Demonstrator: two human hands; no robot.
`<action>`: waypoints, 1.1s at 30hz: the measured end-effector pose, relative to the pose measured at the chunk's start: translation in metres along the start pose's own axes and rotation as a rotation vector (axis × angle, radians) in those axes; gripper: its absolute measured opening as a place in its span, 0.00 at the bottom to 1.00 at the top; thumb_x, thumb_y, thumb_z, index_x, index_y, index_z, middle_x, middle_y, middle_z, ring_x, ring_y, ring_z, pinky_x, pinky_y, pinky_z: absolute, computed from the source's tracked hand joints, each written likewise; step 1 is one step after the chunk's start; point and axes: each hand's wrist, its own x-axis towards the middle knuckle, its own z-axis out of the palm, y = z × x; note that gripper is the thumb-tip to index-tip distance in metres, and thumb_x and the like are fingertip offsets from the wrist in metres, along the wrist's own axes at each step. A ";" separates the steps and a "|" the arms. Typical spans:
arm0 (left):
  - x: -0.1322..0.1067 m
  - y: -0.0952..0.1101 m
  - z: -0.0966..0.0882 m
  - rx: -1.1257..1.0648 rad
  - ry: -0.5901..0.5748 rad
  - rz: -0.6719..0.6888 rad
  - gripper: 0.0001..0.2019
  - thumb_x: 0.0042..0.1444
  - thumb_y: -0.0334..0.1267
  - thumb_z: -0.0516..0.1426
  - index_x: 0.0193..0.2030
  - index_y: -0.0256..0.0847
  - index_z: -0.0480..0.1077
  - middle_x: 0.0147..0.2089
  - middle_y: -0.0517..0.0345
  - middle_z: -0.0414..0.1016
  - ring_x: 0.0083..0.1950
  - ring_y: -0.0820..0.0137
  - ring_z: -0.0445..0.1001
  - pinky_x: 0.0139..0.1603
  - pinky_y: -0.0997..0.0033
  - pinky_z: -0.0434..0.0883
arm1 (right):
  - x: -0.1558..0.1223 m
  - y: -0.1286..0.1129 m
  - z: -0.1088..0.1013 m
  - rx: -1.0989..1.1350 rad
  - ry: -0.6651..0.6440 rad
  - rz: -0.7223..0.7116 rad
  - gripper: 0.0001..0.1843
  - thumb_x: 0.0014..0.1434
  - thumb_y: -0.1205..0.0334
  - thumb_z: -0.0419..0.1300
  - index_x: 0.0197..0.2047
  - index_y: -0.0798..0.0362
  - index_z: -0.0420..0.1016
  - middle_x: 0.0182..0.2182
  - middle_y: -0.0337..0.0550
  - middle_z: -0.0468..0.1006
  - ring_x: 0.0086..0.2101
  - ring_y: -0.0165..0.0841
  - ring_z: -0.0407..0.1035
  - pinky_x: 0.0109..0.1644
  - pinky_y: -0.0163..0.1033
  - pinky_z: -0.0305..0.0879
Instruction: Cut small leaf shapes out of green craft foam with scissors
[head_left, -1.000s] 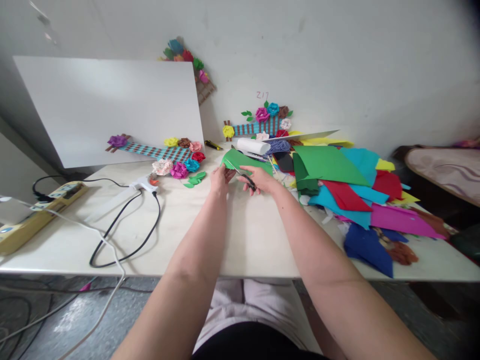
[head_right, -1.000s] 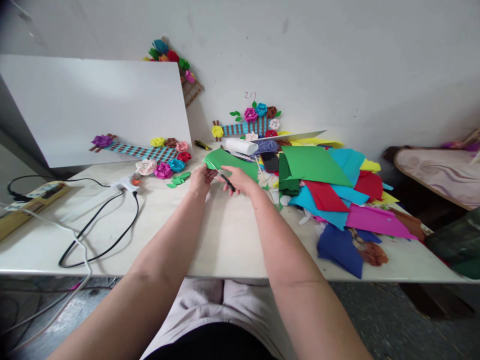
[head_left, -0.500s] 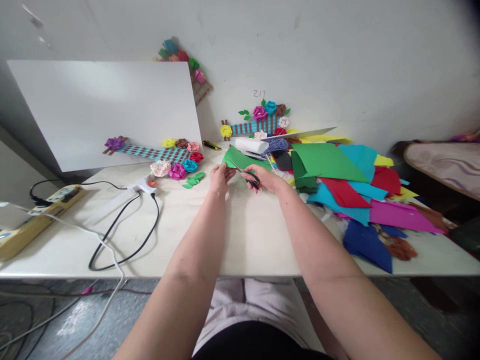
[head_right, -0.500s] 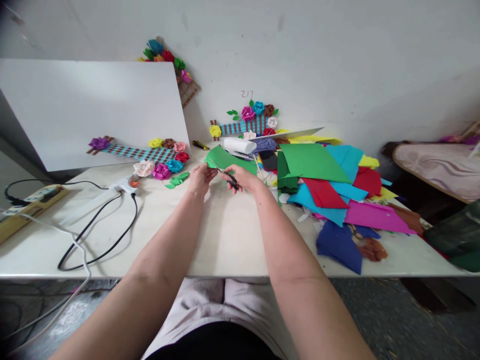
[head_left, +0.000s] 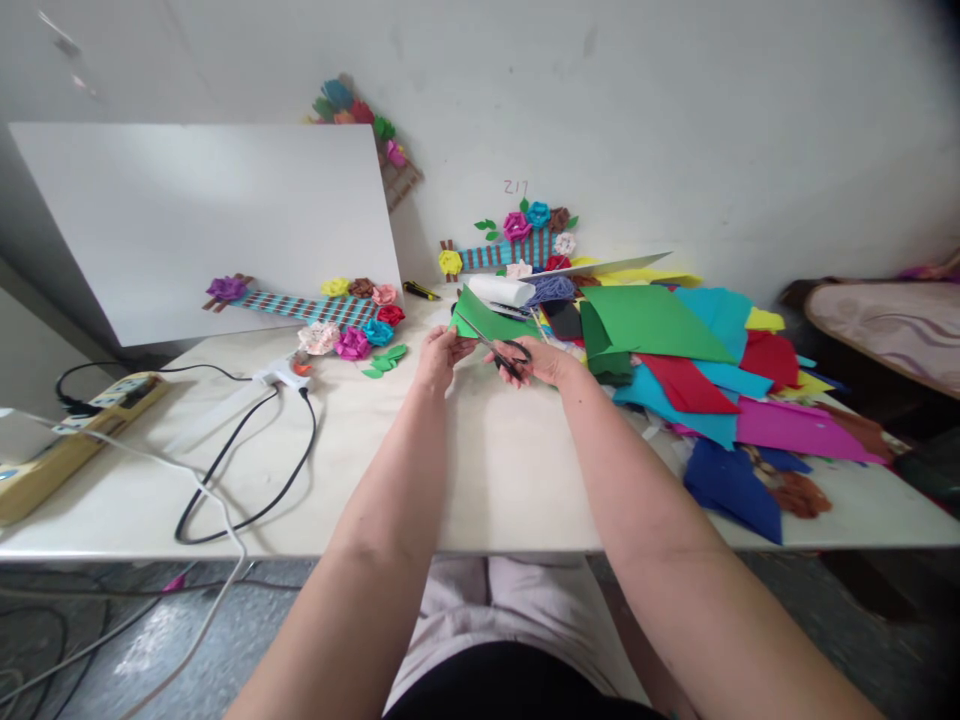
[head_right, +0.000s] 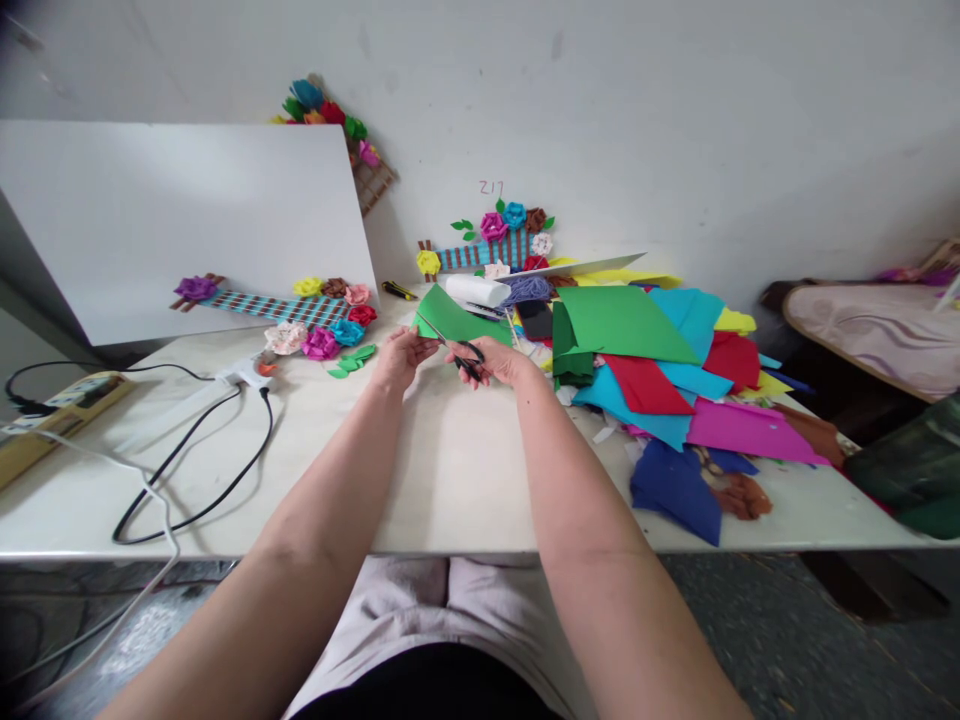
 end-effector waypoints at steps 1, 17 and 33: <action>-0.001 0.001 0.000 0.003 -0.006 -0.001 0.11 0.47 0.37 0.60 0.29 0.40 0.58 0.23 0.59 0.73 0.29 0.68 0.77 0.38 0.66 0.72 | 0.000 0.001 0.000 0.008 0.002 0.001 0.24 0.60 0.45 0.54 0.40 0.61 0.72 0.18 0.42 0.73 0.14 0.26 0.64 0.13 0.29 0.52; 0.000 0.002 -0.005 0.009 -0.050 -0.018 0.11 0.47 0.36 0.60 0.28 0.40 0.58 0.24 0.60 0.74 0.30 0.68 0.77 0.37 0.68 0.72 | 0.000 0.004 0.003 0.056 -0.026 -0.017 0.22 0.62 0.48 0.52 0.42 0.61 0.72 0.19 0.39 0.71 0.14 0.24 0.61 0.15 0.29 0.51; 0.000 0.002 -0.008 0.024 -0.053 -0.036 0.13 0.46 0.38 0.61 0.29 0.41 0.58 0.26 0.58 0.74 0.30 0.66 0.77 0.39 0.65 0.72 | -0.002 0.002 0.006 0.052 0.004 -0.030 0.18 0.60 0.49 0.55 0.36 0.59 0.70 0.16 0.34 0.65 0.13 0.23 0.55 0.15 0.30 0.47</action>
